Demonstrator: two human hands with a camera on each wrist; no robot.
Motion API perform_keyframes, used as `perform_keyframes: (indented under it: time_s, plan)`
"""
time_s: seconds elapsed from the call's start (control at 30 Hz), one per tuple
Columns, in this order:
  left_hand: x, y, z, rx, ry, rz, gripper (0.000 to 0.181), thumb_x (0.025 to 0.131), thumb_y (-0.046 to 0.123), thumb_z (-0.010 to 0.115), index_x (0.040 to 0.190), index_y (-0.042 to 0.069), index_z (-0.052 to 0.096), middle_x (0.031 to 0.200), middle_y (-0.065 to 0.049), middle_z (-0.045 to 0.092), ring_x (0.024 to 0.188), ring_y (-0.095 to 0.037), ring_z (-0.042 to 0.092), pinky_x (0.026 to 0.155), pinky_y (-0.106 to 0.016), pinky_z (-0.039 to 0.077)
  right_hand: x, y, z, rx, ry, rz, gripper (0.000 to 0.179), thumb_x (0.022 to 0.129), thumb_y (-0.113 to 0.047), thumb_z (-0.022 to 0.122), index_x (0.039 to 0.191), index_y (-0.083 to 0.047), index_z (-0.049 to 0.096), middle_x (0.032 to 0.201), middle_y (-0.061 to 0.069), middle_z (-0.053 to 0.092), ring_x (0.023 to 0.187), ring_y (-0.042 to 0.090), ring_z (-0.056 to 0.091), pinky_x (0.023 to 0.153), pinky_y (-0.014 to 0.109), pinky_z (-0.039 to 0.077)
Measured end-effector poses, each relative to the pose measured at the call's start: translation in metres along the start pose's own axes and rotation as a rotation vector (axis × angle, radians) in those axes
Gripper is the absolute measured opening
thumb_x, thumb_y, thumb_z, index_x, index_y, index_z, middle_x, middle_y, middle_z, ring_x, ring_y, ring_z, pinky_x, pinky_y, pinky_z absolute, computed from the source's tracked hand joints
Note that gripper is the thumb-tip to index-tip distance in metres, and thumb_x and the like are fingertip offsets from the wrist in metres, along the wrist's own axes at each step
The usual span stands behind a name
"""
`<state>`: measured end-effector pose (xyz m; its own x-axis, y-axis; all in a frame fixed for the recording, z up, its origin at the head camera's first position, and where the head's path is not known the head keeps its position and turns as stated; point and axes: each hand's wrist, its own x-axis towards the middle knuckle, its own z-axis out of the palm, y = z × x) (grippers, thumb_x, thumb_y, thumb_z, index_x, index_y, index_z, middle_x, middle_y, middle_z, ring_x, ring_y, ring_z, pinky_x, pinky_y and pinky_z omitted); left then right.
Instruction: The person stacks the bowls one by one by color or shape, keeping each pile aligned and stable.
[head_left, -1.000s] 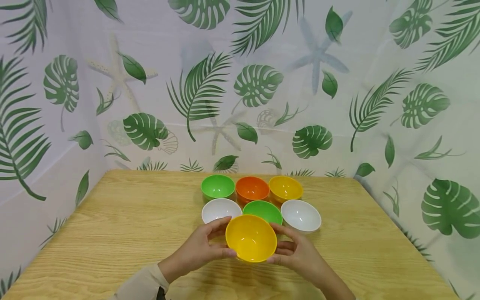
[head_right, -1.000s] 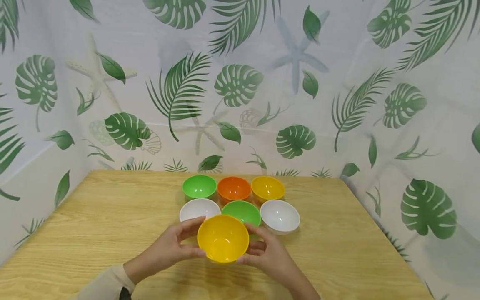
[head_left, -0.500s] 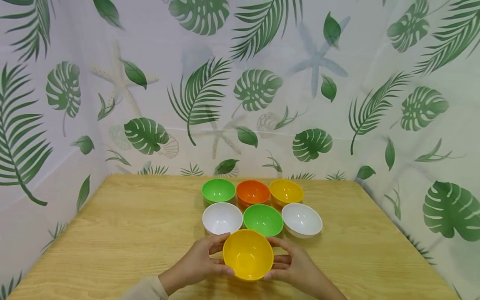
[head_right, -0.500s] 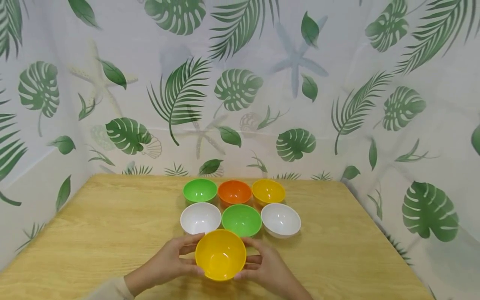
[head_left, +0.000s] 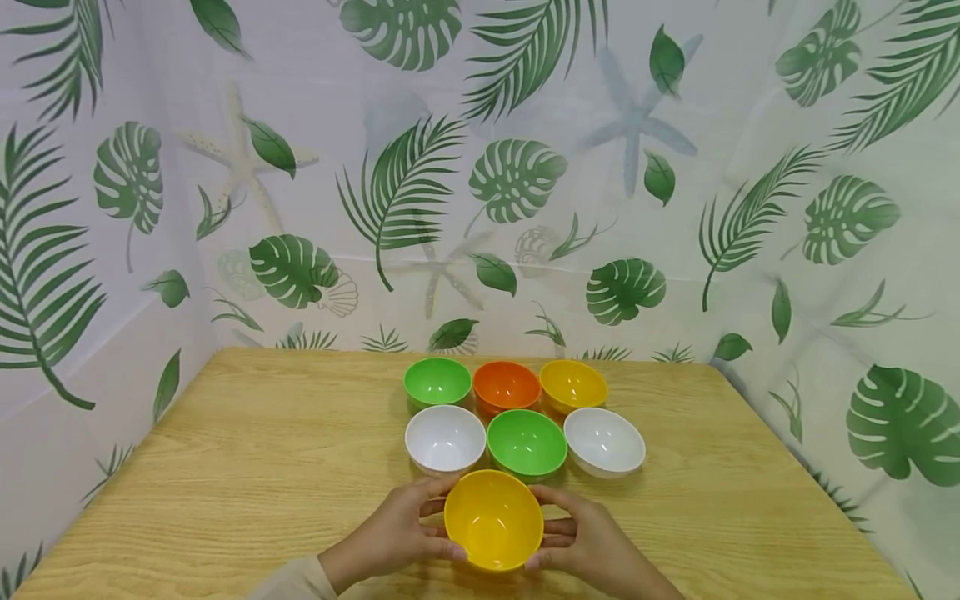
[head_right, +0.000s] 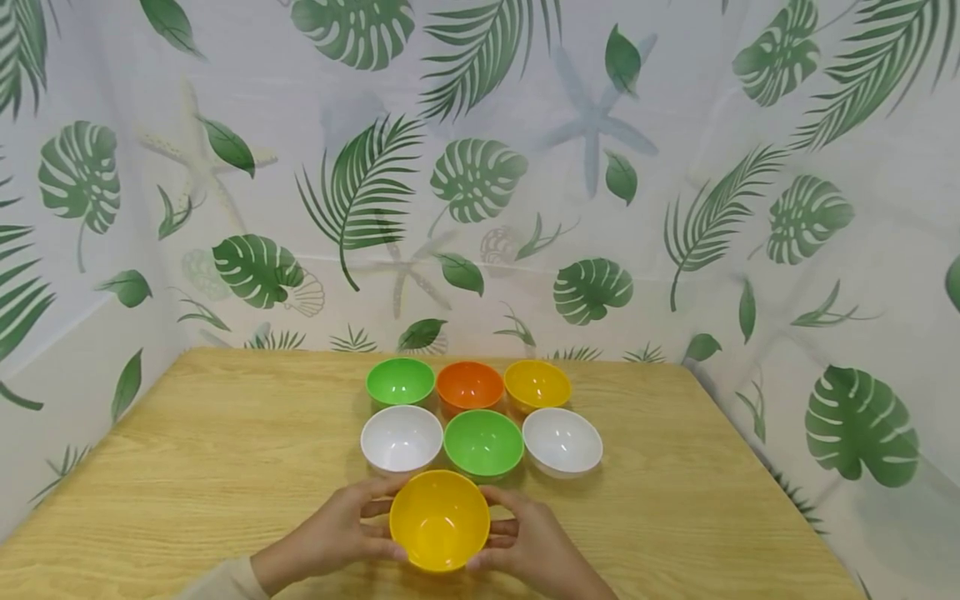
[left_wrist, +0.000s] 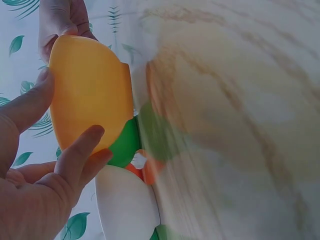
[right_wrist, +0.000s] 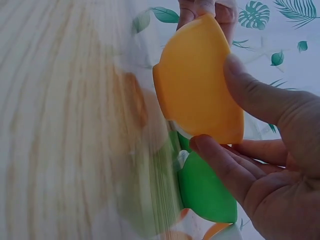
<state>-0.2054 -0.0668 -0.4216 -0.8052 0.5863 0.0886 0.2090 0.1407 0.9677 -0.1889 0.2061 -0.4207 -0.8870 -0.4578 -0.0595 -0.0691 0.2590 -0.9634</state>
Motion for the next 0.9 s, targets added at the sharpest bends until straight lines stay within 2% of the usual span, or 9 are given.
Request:
perform_keyframes:
  time_s: [0.33,0.47,0.53,0.63,0.77,0.9]
  plan:
    - [-0.0021,-0.0027,0.0028,-0.012,0.02,-0.012,0.082,0.072,0.005,0.082,0.137,-0.017,0.036,0.139,-0.034,0.038,0.122,-0.047,0.048,0.084,-0.03,0.056,0.0008,0.0008,0.0013,-0.01,-0.031,0.004,0.081,0.074,-0.013,0.081,0.14,0.009,0.038,0.144,0.035,0.033,0.112,0.038,0.06,0.081,0.03,0.056]
    - [-0.0016,-0.0035,0.0044,0.0,0.027,-0.017,0.082,0.072,0.005,0.082,0.137,-0.017,0.036,0.137,-0.033,0.039,0.123,-0.047,0.048,0.084,-0.03,0.055,0.0015,0.0022,0.0002,-0.015,-0.039,0.009,0.082,0.074,-0.014,0.081,0.141,0.008,0.037,0.144,0.035,0.032,0.111,0.038,0.061,0.081,0.03,0.056]
    - [-0.0014,-0.0044,0.0043,0.029,0.027,-0.011,0.082,0.072,0.006,0.082,0.137,-0.017,0.037,0.137,-0.034,0.04,0.122,-0.047,0.048,0.084,-0.03,0.055,0.0019,0.003,0.0002,-0.016,-0.037,0.014,0.083,0.074,-0.014,0.081,0.141,0.009,0.037,0.144,0.035,0.032,0.111,0.037,0.061,0.081,0.029,0.056]
    - [-0.0014,-0.0054,0.0036,0.131,0.021,0.012,0.082,0.072,0.009,0.083,0.136,-0.017,0.039,0.134,-0.033,0.043,0.121,-0.045,0.051,0.089,-0.032,0.053,0.0016,0.0047,0.001,-0.016,-0.041,0.017,0.085,0.074,-0.014,0.081,0.141,0.009,0.036,0.145,0.035,0.032,0.111,0.036,0.061,0.081,0.029,0.056]
    - [0.0,-0.0029,0.0019,0.251,0.01,0.012,0.081,0.072,0.015,0.084,0.136,-0.013,0.042,0.134,-0.029,0.047,0.119,-0.039,0.054,0.094,-0.035,0.051,0.0011,0.0044,0.0006,-0.027,-0.046,-0.002,0.084,0.075,-0.013,0.081,0.141,0.011,0.035,0.144,0.036,0.032,0.111,0.036,0.061,0.081,0.029,0.056]
    - [0.0,-0.0017,-0.0006,0.255,-0.011,-0.023,0.081,0.074,0.018,0.084,0.137,-0.009,0.042,0.136,-0.026,0.046,0.118,-0.039,0.054,0.088,-0.032,0.054,0.0006,0.0026,-0.0012,-0.075,-0.066,-0.032,0.083,0.077,-0.015,0.08,0.141,0.01,0.035,0.143,0.035,0.033,0.111,0.037,0.061,0.083,0.029,0.056]
